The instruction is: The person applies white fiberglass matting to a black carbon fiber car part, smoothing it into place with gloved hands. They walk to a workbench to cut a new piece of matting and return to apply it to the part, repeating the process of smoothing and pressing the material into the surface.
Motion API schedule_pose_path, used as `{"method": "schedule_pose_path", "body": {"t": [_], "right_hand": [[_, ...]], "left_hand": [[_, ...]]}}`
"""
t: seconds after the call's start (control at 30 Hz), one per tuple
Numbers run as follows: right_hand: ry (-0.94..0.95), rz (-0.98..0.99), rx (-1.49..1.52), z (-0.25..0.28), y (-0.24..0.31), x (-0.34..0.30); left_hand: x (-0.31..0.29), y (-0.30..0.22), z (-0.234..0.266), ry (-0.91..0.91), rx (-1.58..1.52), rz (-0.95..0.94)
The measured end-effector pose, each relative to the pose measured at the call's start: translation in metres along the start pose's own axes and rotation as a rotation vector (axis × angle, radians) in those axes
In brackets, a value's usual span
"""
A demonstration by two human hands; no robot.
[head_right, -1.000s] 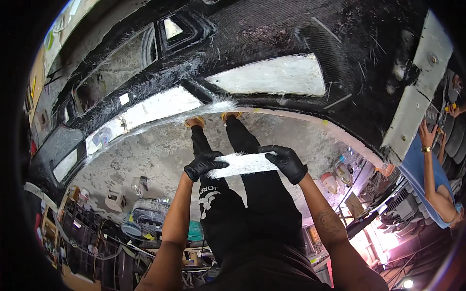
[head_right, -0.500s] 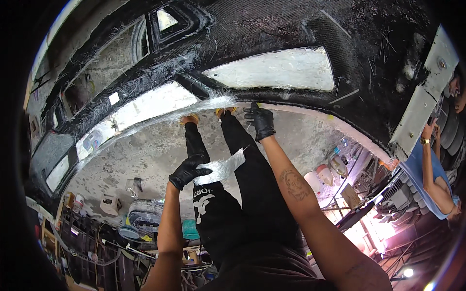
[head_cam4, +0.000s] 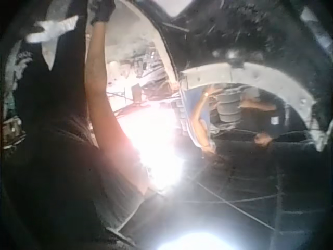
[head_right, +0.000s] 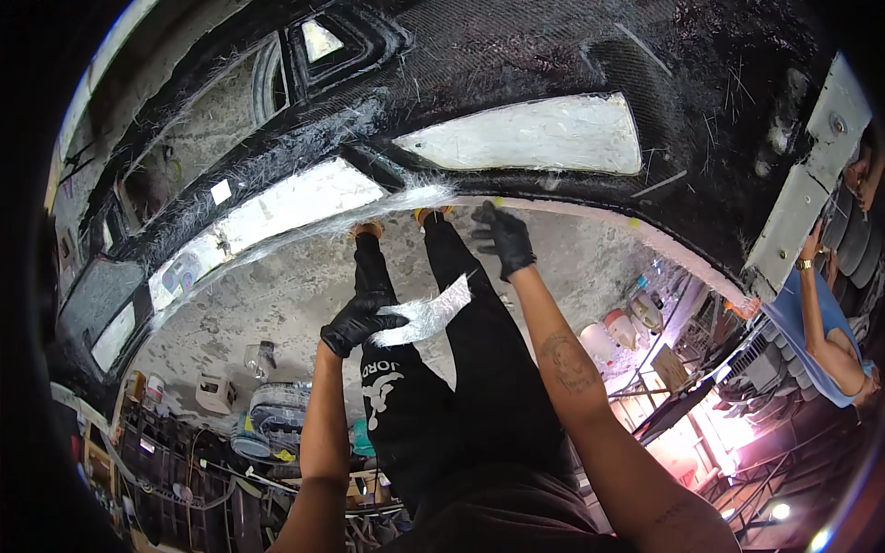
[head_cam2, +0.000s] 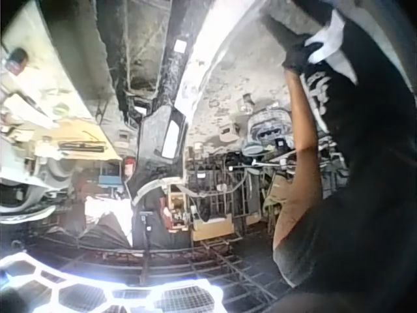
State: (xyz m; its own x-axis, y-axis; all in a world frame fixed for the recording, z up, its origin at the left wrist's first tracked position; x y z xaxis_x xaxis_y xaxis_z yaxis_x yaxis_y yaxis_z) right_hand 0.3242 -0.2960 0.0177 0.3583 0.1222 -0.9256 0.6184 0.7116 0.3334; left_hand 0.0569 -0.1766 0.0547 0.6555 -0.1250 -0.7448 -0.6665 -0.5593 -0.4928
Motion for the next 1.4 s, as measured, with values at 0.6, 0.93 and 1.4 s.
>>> {"method": "schedule_pose_path", "body": {"t": [0.6,0.93,1.4], "right_hand": [[-0.050,0.236,-0.611,0.052,0.085,-0.022],[0.018,0.433,-0.271,0.056,0.089,-0.049],[-0.115,0.479,-0.374,0.048,0.094,-0.043]], "left_hand": [[0.174,-0.053,0.043,-0.560,-0.143,-0.053],[0.157,-0.034,0.027,-0.507,-0.112,-0.137],[0.192,-0.010,0.038,-0.719,0.107,-0.188]]}}
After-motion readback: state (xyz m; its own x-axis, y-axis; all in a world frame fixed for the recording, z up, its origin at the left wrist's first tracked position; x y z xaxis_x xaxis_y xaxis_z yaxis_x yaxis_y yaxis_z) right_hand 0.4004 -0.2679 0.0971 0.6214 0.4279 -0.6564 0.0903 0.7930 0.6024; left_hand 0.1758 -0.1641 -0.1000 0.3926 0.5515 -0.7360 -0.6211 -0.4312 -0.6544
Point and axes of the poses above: each hand's wrist, its own x-axis towards the middle knuckle, its own z-axis out of the back of the hand, y = z × x, the point moved 3 cm from there along x, towards the middle knuckle, and after that the axes turned 3 degrees about z, right-handed, at the moved point
